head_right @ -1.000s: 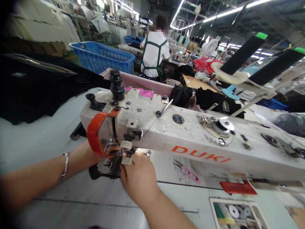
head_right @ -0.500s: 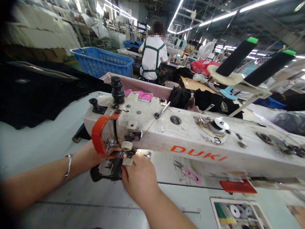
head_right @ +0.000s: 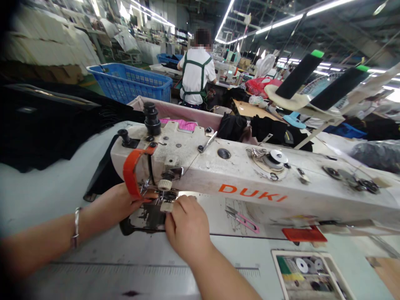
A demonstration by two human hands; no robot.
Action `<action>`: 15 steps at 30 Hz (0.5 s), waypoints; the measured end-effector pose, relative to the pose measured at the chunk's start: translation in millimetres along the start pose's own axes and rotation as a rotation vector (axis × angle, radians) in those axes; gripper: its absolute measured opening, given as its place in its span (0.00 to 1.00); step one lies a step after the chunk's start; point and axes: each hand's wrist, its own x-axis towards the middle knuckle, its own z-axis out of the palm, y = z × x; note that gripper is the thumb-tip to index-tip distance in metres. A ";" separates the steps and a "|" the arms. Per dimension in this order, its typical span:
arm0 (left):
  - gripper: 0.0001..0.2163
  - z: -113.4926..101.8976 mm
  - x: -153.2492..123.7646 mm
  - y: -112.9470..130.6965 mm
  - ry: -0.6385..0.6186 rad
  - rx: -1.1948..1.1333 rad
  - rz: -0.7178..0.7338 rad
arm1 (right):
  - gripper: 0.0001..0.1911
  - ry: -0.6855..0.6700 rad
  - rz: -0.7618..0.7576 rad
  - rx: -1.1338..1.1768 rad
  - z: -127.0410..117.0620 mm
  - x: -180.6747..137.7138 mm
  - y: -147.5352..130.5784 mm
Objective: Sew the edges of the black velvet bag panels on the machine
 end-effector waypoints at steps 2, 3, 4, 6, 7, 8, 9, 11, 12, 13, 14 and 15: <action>0.20 -2.4 -3.7 2.2 -0.036 0.052 0.015 | 0.08 0.023 0.051 -0.029 -3.1 0.5 2.1; 0.21 -3.4 -5.9 3.1 -0.053 0.077 0.013 | 0.08 0.016 0.068 -0.047 -3.6 0.7 3.1; 0.22 -4.2 -7.9 3.7 -0.067 0.100 0.004 | 0.07 0.003 0.080 -0.062 -3.4 0.9 3.9; 0.23 -5.0 -9.9 4.3 -0.091 0.125 -0.012 | 0.07 -0.025 0.092 -0.080 -1.9 1.1 4.8; 0.23 -5.1 -9.5 4.1 -0.100 0.128 -0.015 | 0.06 -0.035 0.093 -0.087 -0.9 1.0 5.0; 0.24 -5.2 -8.1 3.6 -0.110 0.127 -0.015 | 0.06 -0.040 0.091 -0.093 0.0 0.9 5.1; 0.24 -5.5 -5.9 2.8 -0.120 0.125 -0.013 | 0.06 -0.043 0.088 -0.098 0.6 0.8 5.0; 0.24 -7.8 -0.6 0.9 -0.140 0.118 -0.008 | 0.06 -0.043 0.085 -0.104 0.7 0.8 4.7; 0.24 -10.1 1.6 0.1 -0.150 0.114 -0.011 | 0.05 -0.044 0.089 -0.106 0.1 0.9 4.5; 0.23 -13.3 2.7 -0.4 -0.157 0.108 -0.022 | 0.05 -0.047 0.095 -0.106 -1.1 1.2 4.3; 0.21 -17.3 2.2 -0.5 -0.162 0.104 -0.041 | 0.05 -0.054 0.102 -0.109 -2.8 1.6 4.2; 0.19 -21.8 0.0 0.0 -0.159 0.097 -0.069 | 0.06 -0.067 0.109 -0.114 -5.0 2.0 4.1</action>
